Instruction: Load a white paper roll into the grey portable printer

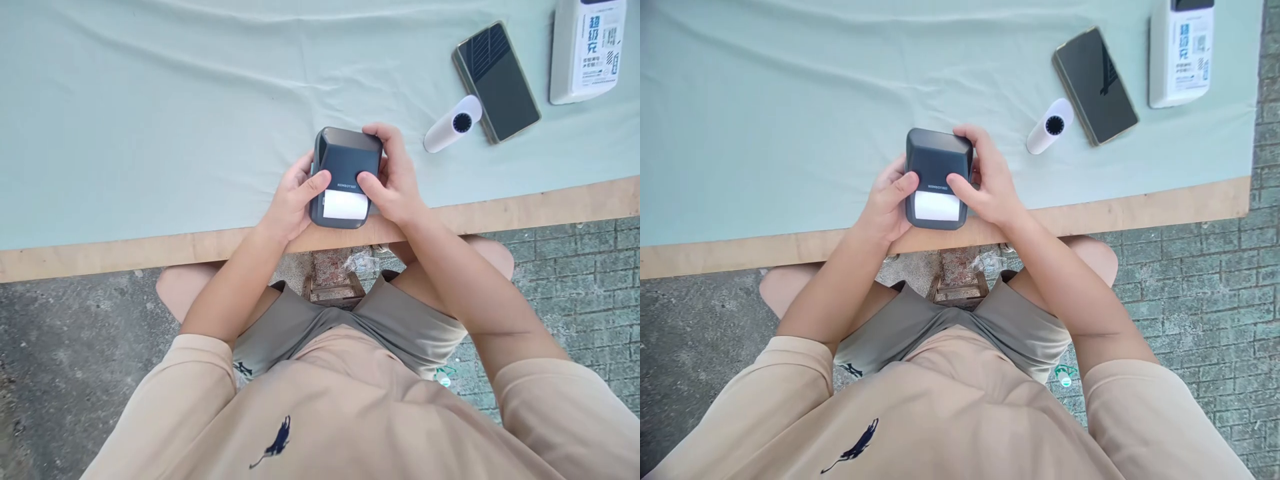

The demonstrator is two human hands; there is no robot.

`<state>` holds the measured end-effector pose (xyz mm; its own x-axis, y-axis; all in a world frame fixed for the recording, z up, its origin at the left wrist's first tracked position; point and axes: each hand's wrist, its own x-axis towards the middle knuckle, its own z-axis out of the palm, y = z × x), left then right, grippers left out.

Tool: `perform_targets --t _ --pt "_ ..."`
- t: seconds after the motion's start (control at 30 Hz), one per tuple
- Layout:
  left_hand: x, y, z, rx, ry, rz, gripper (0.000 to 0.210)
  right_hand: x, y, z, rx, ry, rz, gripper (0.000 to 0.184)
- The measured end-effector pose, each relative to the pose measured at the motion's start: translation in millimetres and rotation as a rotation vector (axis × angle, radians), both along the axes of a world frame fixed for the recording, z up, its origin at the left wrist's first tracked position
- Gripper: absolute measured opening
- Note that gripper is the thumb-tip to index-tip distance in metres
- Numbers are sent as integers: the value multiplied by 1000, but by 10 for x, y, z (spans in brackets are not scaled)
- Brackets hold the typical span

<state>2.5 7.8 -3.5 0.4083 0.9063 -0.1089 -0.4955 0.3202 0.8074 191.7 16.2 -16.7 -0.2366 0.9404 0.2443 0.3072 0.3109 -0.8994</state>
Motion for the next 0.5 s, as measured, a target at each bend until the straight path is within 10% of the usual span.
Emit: perform_targets --t 0.5 --pt "70 59 -106 33 26 12 43 14 42 92 49 -185 -33 72"
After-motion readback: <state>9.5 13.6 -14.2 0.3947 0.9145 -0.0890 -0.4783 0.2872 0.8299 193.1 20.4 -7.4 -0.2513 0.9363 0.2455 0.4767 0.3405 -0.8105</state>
